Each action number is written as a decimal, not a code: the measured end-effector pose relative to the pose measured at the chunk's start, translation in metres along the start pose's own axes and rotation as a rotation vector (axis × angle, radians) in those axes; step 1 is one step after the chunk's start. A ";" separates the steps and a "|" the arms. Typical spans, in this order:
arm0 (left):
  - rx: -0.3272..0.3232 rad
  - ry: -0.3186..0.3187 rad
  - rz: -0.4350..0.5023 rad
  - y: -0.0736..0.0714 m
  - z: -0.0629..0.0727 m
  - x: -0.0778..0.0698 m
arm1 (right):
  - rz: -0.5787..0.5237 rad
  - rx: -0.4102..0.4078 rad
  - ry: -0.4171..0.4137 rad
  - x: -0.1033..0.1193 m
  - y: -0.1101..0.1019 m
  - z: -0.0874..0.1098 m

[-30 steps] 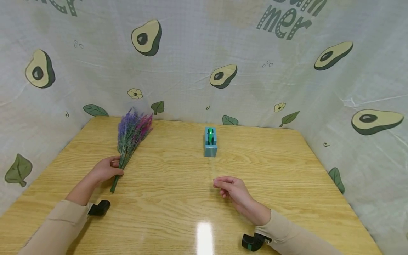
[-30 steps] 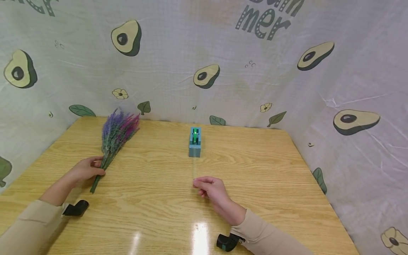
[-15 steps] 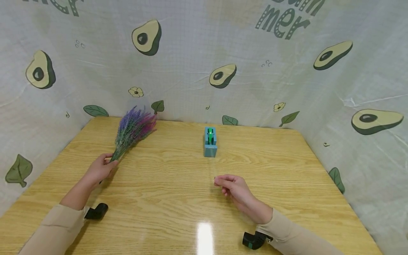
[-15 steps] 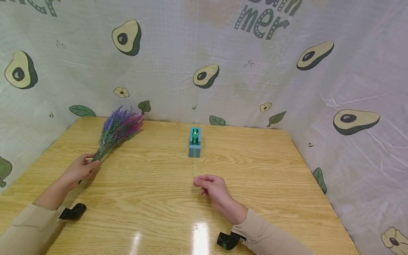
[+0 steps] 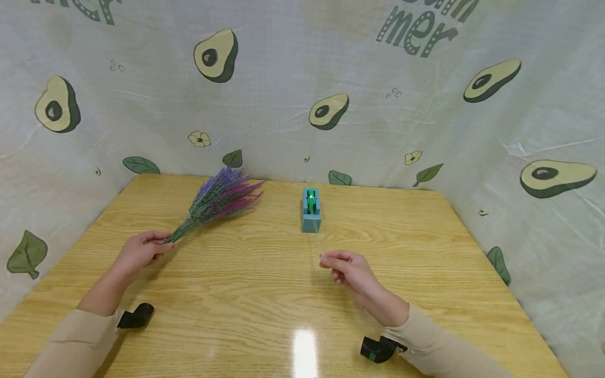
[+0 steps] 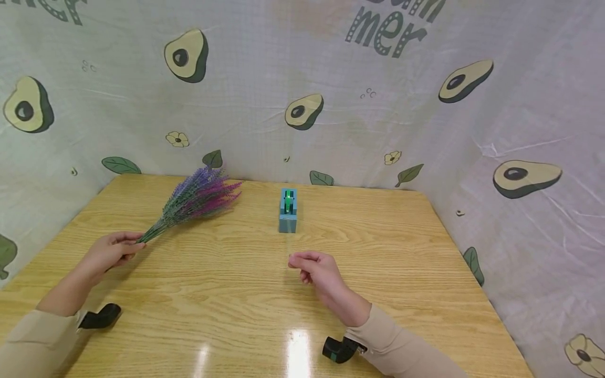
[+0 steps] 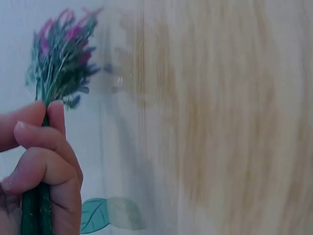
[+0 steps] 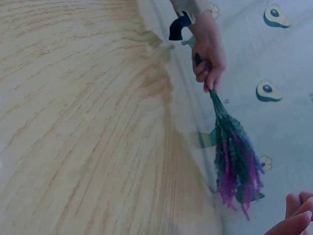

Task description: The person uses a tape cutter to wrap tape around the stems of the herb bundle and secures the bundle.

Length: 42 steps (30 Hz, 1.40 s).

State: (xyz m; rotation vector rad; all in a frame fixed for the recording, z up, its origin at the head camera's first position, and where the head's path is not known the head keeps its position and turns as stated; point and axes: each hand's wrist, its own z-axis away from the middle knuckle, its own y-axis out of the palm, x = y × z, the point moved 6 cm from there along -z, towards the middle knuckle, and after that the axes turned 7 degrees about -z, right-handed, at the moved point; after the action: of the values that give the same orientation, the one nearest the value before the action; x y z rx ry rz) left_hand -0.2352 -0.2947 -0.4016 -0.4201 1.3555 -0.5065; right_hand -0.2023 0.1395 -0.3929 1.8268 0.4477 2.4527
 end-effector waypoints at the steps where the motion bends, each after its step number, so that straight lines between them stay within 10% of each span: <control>1: 0.015 -0.001 0.010 0.000 0.000 0.001 | 0.004 0.002 -0.003 0.002 0.001 0.000; 23: 0.473 0.132 0.021 0.018 0.009 0.000 | -0.021 0.007 -0.056 0.037 0.008 -0.004; 42: 0.607 0.263 0.007 0.068 0.002 -0.034 | -0.037 0.010 -0.075 0.057 0.017 -0.007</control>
State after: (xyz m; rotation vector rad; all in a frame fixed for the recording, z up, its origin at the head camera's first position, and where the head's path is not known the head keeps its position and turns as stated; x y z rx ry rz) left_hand -0.2311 -0.2196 -0.4120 0.1550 1.3722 -0.9547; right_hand -0.2244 0.1342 -0.3371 1.8895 0.4859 2.3529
